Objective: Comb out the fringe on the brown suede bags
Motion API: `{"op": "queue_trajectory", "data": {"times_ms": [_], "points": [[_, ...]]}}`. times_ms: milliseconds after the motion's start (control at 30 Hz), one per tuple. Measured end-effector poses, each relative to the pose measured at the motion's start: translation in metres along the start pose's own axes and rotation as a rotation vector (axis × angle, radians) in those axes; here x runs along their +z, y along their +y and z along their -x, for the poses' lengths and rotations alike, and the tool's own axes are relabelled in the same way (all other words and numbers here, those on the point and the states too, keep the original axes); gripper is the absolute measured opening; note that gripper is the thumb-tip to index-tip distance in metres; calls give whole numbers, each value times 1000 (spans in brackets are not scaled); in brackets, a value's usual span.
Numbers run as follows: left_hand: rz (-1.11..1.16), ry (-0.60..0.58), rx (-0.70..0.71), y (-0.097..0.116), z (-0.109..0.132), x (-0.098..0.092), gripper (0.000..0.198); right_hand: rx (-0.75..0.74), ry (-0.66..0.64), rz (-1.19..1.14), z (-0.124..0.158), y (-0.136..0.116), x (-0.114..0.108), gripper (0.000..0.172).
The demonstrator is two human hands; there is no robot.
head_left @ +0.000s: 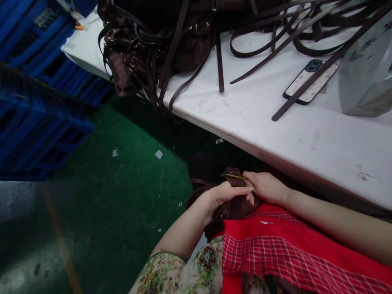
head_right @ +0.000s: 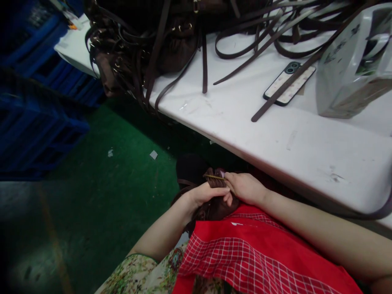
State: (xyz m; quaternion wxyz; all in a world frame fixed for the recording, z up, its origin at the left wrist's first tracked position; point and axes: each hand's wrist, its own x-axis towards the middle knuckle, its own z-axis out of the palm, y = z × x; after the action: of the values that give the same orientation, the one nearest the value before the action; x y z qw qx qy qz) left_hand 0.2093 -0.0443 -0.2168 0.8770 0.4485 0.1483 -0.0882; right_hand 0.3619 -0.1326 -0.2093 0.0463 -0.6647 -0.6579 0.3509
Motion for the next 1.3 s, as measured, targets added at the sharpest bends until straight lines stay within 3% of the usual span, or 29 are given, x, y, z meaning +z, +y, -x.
{"op": "queue_trajectory", "data": {"times_ms": [100, 333, 500, 633, 733, 867, 967, 1033, 1133, 1300], "points": [[-204, 179, 41, -11, -6, 4, 56, 97, -29, 55, -8, -5, -1, 18], [-460, 72, 21, -23, -12, -1, 63, 261, -61, -24, -25, 7, 10, 22], [-241, 3, 61, -16, -3, -9, 55, 62, -100, -503, -13, 28, 12, 36], [-100, 58, 21, -13, 13, -16, 48, 175, -89, -719, -2, 40, 9, 43], [-60, 62, 20, -14, 21, -19, 48, 232, 47, -606, 3, 36, 1, 45], [-92, 37, 28, -16, 18, -17, 43, 10, 192, -291, 6, 8, -12, 41], [-233, 10, 18, -16, 12, -11, 44, -131, 132, -20, 2, -13, -18, 31], [-353, -2, -3, -17, 8, -6, 43, -145, 71, 145, -4, -18, -17, 22], [-518, 79, -43, -17, 5, 0, 39, -104, 25, 263, -12, -14, -13, 20], [-939, 218, -131, -18, -5, 5, 35, 21, -16, 243, -25, -2, 3, 25]]}}
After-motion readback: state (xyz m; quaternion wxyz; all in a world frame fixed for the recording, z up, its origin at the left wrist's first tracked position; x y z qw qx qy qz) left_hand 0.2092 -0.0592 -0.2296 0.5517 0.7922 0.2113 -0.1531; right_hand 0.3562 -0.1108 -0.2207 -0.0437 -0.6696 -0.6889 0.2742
